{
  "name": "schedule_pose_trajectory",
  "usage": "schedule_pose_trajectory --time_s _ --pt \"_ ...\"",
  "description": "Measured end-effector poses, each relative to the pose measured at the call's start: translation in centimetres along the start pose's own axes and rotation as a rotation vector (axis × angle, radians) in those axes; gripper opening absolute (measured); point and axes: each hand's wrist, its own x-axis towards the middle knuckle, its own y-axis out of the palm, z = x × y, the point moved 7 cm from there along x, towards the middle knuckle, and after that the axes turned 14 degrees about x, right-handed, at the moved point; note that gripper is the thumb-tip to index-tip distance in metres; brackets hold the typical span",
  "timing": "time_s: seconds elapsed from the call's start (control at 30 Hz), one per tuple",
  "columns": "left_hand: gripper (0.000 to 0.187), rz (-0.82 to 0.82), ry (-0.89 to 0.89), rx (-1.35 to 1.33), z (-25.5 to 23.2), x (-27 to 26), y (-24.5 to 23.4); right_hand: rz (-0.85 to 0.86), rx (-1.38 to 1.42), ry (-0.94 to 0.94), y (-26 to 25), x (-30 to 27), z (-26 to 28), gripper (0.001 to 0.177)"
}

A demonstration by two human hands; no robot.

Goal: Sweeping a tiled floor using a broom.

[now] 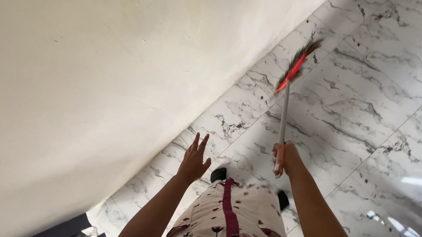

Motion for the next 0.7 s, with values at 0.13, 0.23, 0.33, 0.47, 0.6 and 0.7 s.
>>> schedule_pose_trajectory --time_s 0.13,0.23,0.33,0.47,0.6,0.7 --pt "0.095 0.024 0.053 -0.002 0.6 1.7 0.7 0.273 -0.203 -0.154 0.5 1.1 -2.4 0.024" --pt "0.095 0.050 0.089 0.001 0.1 3.5 1.3 0.224 -0.117 0.014 -0.6 -1.8 -1.7 0.014" --pt "0.095 0.097 0.089 0.003 -1.4 5.6 1.2 0.258 -0.254 0.240 -0.9 -3.5 -1.4 0.018" --pt "0.093 0.105 0.081 -0.020 -2.5 8.7 0.7 0.297 -0.177 0.412 -2.4 2.1 -3.0 0.022" --pt "0.094 0.104 0.095 -0.004 -3.8 11.1 0.1 0.232 0.147 0.447 -5.5 9.0 -0.9 0.023" --pt "0.094 0.127 0.071 -0.005 -5.3 12.8 -0.6 0.209 0.250 0.407 -6.7 10.8 1.8 0.023"
